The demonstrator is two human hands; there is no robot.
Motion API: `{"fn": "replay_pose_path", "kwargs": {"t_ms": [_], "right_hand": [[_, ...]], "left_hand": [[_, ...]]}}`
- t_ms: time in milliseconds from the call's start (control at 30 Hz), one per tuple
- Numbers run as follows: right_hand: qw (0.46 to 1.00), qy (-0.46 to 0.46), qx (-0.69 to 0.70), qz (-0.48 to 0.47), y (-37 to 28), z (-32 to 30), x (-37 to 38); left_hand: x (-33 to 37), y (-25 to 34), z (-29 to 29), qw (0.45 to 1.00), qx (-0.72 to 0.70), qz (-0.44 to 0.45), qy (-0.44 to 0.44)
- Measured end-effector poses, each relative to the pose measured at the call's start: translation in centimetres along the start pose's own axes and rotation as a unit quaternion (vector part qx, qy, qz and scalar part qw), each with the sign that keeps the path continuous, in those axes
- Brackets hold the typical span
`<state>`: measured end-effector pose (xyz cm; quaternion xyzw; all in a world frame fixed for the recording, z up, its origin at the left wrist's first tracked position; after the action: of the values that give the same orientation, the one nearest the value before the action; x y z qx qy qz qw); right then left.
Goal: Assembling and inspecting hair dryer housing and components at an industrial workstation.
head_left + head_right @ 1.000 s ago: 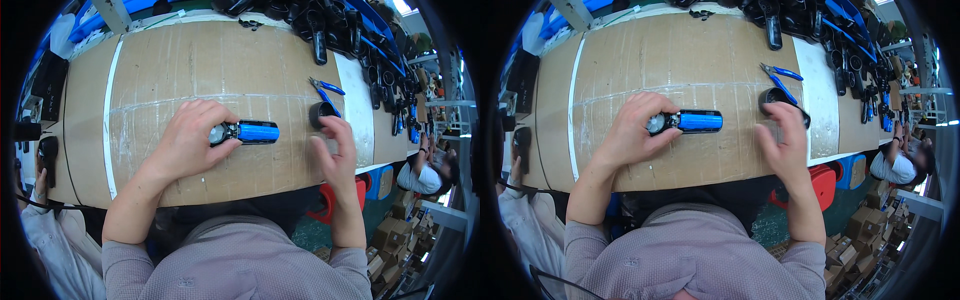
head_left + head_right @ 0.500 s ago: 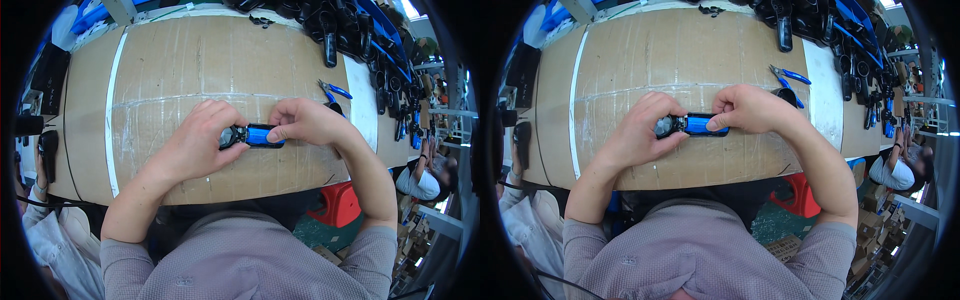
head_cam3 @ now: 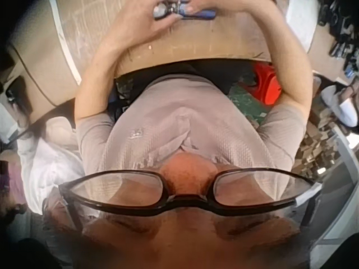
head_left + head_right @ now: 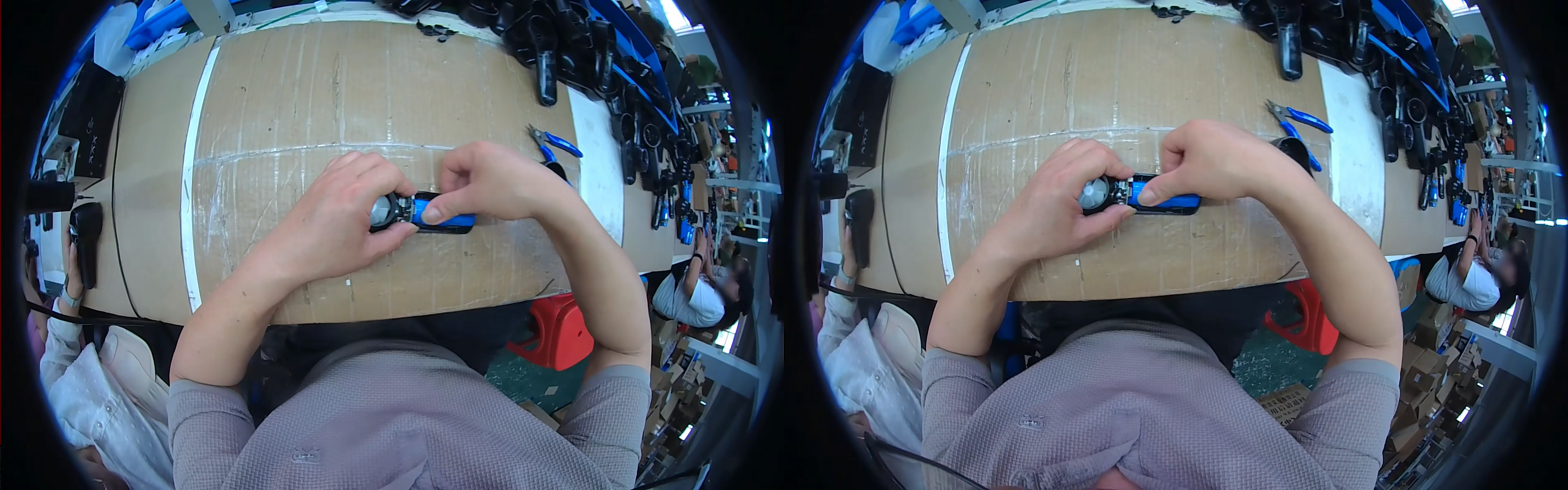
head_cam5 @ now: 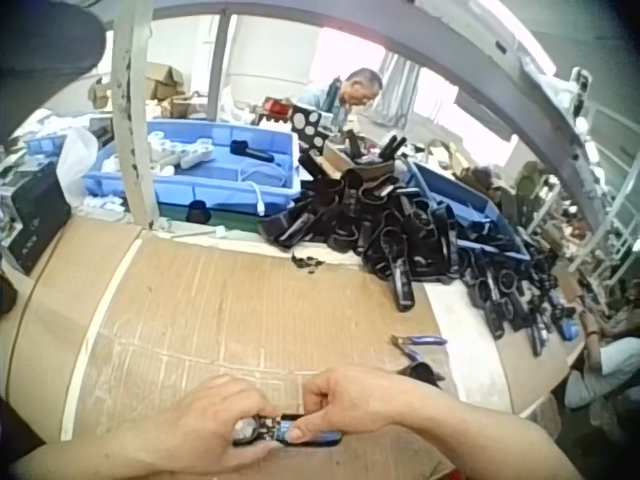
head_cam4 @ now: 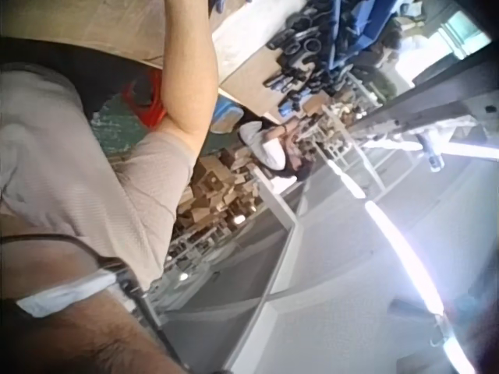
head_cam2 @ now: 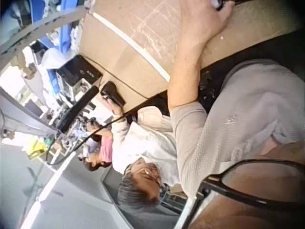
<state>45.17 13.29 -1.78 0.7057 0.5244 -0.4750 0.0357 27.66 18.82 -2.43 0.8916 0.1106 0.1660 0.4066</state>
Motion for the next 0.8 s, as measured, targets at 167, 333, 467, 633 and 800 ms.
{"fn": "replay_pose_path", "kwargs": {"t_ms": [167, 333, 467, 633, 800], "right_hand": [[1.0, -0.014, 0.016, 0.004, -0.1, -0.1, 0.4], [0.972, 0.188, 0.018, -0.137, 0.8, 0.9, -1.7], [0.874, 0.431, 0.009, -0.227, 3.2, 2.3, -7.5], [0.83, 0.552, -0.01, -0.081, 9.6, 3.5, -12.1], [0.829, 0.559, 0.0, 0.016, 12.3, 5.5, -12.8]], "left_hand": [[0.0, -0.1, 0.2, 1.0, 0.002, -0.003, -0.003], [0.2, 0.0, -0.1, 1.0, 0.007, -0.016, -0.004], [-0.1, 0.2, -0.2, 0.999, 0.009, -0.035, -0.003], [0.3, 0.2, -0.4, 0.999, 0.019, -0.031, -0.012], [0.2, 0.2, -0.4, 0.999, 0.024, -0.027, -0.011]]}}
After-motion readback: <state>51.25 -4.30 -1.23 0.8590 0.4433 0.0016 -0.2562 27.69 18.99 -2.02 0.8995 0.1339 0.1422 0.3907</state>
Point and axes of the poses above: each hand's wrist, its own x-axis towards the middle knuckle, its own z-axis out of the palm, y = z × x, the point moved 6 cm from there along x, towards the middle knuckle, and after that the axes turned 5 degrees about -y, right-handed, at the moved point
